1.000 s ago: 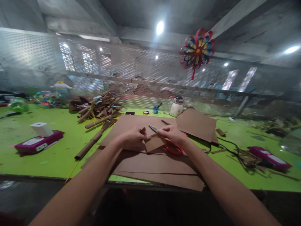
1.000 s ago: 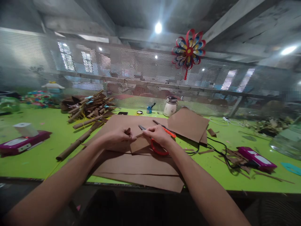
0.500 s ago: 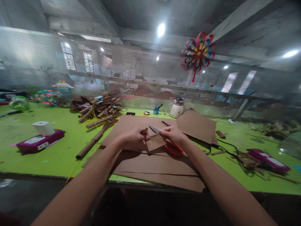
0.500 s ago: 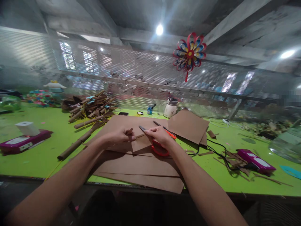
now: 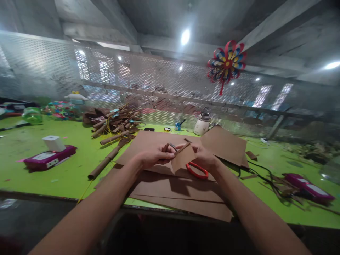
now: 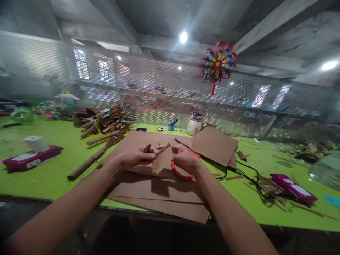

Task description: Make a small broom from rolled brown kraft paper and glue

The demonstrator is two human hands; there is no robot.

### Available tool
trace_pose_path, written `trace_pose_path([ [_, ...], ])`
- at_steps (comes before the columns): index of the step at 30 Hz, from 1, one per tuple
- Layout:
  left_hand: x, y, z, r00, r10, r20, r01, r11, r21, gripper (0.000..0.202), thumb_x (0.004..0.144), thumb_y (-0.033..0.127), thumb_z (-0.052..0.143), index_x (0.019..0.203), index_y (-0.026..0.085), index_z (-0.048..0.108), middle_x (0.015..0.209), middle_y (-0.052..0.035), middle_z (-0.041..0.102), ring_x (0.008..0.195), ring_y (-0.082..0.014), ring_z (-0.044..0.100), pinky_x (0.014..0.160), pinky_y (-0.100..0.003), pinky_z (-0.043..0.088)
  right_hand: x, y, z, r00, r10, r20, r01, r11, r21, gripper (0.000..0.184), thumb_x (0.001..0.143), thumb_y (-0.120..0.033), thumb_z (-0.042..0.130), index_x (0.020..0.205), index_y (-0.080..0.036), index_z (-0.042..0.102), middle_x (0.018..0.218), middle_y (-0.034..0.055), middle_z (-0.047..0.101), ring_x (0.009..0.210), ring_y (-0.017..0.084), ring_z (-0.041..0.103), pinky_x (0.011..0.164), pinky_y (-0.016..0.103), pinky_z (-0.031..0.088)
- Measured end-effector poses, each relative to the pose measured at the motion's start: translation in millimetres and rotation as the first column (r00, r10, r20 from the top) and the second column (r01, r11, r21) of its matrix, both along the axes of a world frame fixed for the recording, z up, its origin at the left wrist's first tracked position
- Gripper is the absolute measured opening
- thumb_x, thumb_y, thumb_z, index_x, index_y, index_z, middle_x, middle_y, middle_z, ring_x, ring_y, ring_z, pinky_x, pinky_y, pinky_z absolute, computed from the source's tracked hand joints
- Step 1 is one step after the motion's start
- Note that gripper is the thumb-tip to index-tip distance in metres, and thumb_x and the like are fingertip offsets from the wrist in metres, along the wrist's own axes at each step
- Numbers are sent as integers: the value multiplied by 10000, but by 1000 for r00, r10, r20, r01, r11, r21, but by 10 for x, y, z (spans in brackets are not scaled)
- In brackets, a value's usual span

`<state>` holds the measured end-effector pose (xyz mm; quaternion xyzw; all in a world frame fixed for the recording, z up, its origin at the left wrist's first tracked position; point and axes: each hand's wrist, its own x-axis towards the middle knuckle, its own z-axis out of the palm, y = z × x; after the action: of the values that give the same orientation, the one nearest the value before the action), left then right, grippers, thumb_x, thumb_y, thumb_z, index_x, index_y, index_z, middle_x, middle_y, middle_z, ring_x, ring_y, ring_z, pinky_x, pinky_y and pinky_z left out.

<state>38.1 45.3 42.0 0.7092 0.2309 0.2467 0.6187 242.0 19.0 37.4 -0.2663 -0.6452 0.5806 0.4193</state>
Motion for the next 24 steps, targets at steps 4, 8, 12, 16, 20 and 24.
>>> trace_pose_path([
  [4, 33, -30, -33, 994, -107, -10, 107, 994, -31, 301, 702, 355, 594, 877, 111, 577, 681, -39, 560, 513, -65, 391, 441, -207, 187, -45, -30, -11, 999, -18, 35, 14, 994, 110, 229, 662, -317, 671, 816, -148, 656, 725, 30, 614, 698, 130, 563, 734, 303, 428],
  [8, 26, 46, -53, 998, 62, -15, -63, 998, -31, 334, 684, 361, 606, 919, 125, 582, 779, -50, 590, 545, -66, 424, 450, -193, 222, -9, 8, -36, 996, -87, 15, 85, 991, 101, 203, 694, -341, 632, 787, -161, 622, 729, 15, 593, 681, 122, 543, 719, 299, 427],
  [12, -6, 143, -32, 953, 300, 32, -301, 953, 19, 349, 695, 415, 582, 892, 127, 587, 722, -13, 556, 492, -42, 364, 444, -183, 228, 0, 23, -57, 958, -38, 285, 0, 991, 132, 232, 727, -368, 583, 790, -148, 618, 692, 0, 568, 628, 108, 502, 636, 246, 402],
  [16, 14, 127, -85, 954, 284, -91, -249, 926, 283, 311, 662, 407, 598, 788, 124, 622, 723, -26, 595, 569, -79, 449, 510, -200, 321, -50, 35, -102, 804, -159, 573, -50, 943, 330, 243, 765, -353, 515, 760, -145, 642, 634, -14, 557, 598, 110, 474, 584, 225, 358],
  [20, 47, 67, -233, 907, 323, -271, -206, 900, 383, 220, 662, 350, 563, 703, 135, 595, 536, 0, 552, 500, -117, 481, 458, -223, 332, -102, 58, -190, 710, -358, 606, -17, 852, 523, 231, 791, -308, 477, 789, -155, 650, 688, 7, 604, 651, 131, 511, 597, 231, 359],
  [24, 17, 105, -296, 884, 323, -339, -169, 895, 412, 145, 636, 290, 552, 651, 145, 562, 512, 8, 526, 471, -119, 485, 430, -215, 318, -151, 69, -266, 603, -465, 648, -67, 780, 622, 214, 803, -263, 474, 783, -148, 653, 721, 44, 625, 652, 129, 518, 599, 230, 356],
])
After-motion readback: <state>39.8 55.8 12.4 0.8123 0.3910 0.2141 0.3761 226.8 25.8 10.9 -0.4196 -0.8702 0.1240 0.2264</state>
